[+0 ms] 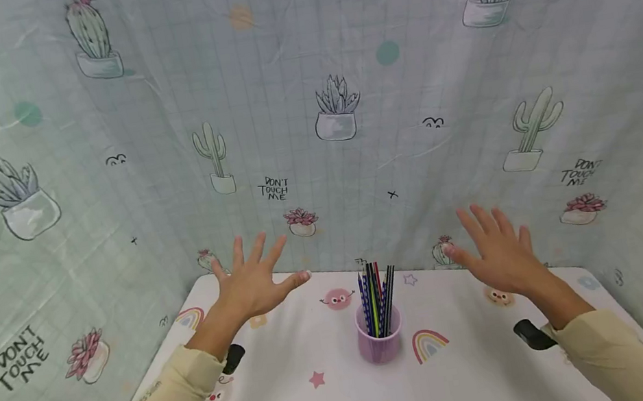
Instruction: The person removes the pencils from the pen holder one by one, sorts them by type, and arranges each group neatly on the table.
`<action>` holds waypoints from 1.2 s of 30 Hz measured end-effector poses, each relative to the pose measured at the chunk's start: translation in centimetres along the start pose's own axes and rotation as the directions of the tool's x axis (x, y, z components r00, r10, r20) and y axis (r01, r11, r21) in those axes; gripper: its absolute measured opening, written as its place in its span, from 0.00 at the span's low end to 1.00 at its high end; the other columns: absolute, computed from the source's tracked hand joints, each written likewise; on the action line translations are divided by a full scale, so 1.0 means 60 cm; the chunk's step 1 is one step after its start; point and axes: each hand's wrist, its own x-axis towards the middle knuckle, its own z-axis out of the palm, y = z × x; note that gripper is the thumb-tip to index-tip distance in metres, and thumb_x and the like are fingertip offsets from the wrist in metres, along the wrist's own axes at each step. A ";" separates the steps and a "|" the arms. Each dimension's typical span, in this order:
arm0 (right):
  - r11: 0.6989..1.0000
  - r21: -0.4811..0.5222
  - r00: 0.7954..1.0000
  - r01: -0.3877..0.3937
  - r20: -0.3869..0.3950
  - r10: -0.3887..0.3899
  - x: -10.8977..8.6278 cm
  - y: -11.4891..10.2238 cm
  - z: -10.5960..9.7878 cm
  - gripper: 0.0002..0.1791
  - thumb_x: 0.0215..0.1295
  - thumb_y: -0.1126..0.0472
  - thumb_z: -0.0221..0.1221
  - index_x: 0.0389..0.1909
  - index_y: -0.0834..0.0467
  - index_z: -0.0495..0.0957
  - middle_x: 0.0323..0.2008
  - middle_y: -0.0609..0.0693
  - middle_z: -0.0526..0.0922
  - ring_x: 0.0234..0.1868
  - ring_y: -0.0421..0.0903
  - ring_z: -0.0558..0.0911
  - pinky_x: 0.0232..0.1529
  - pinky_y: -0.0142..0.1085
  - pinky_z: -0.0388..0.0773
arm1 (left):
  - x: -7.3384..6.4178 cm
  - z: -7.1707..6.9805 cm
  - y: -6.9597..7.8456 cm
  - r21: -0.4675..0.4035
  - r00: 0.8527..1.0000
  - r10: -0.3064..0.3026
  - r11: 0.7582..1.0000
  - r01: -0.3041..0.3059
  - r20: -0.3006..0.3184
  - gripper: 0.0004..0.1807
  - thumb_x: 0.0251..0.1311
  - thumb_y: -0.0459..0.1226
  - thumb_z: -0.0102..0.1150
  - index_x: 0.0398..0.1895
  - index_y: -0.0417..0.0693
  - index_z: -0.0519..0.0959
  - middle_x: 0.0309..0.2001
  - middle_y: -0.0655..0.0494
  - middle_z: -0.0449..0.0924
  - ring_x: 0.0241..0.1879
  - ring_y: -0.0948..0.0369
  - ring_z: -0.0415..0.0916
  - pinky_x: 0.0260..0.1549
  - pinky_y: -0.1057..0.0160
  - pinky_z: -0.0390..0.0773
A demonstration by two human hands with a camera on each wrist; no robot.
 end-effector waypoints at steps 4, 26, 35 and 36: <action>1.000 -0.013 1.000 -0.002 0.004 0.002 -0.006 -0.005 0.001 0.54 0.73 0.27 0.49 0.84 0.58 0.44 0.83 0.68 0.42 0.81 0.76 0.38 0.68 0.85 0.31 | 0.002 0.000 0.005 0.005 1.000 -0.003 1.000 0.003 -0.002 0.54 0.58 0.81 0.41 0.85 0.73 0.47 0.87 0.50 0.38 0.84 0.35 0.22 0.66 0.13 0.25; 1.000 0.005 0.999 -0.006 0.040 0.006 -0.027 -0.016 0.030 0.58 0.67 0.23 0.52 0.85 0.54 0.44 0.84 0.65 0.41 0.82 0.75 0.38 0.68 0.84 0.27 | -0.007 0.022 0.018 0.017 1.000 0.024 1.000 -0.024 -0.006 0.54 0.58 0.80 0.44 0.84 0.73 0.48 0.87 0.49 0.40 0.83 0.33 0.23 0.71 0.18 0.22; 1.000 -0.023 0.998 -0.022 0.063 0.023 -0.031 -0.016 0.043 0.58 0.67 0.24 0.53 0.85 0.54 0.46 0.84 0.64 0.41 0.82 0.74 0.38 0.69 0.84 0.28 | -0.014 0.035 0.027 0.014 0.998 0.055 0.998 -0.055 0.007 0.53 0.59 0.80 0.43 0.84 0.73 0.49 0.87 0.51 0.41 0.83 0.34 0.24 0.71 0.18 0.24; 0.999 -0.022 0.998 -0.023 0.065 0.024 -0.032 -0.016 0.044 0.58 0.67 0.23 0.53 0.85 0.54 0.46 0.84 0.64 0.41 0.82 0.74 0.38 0.68 0.84 0.28 | -0.015 0.035 0.028 0.014 0.998 0.057 0.998 -0.057 0.003 0.53 0.59 0.80 0.44 0.84 0.73 0.49 0.87 0.51 0.41 0.84 0.34 0.25 0.71 0.18 0.24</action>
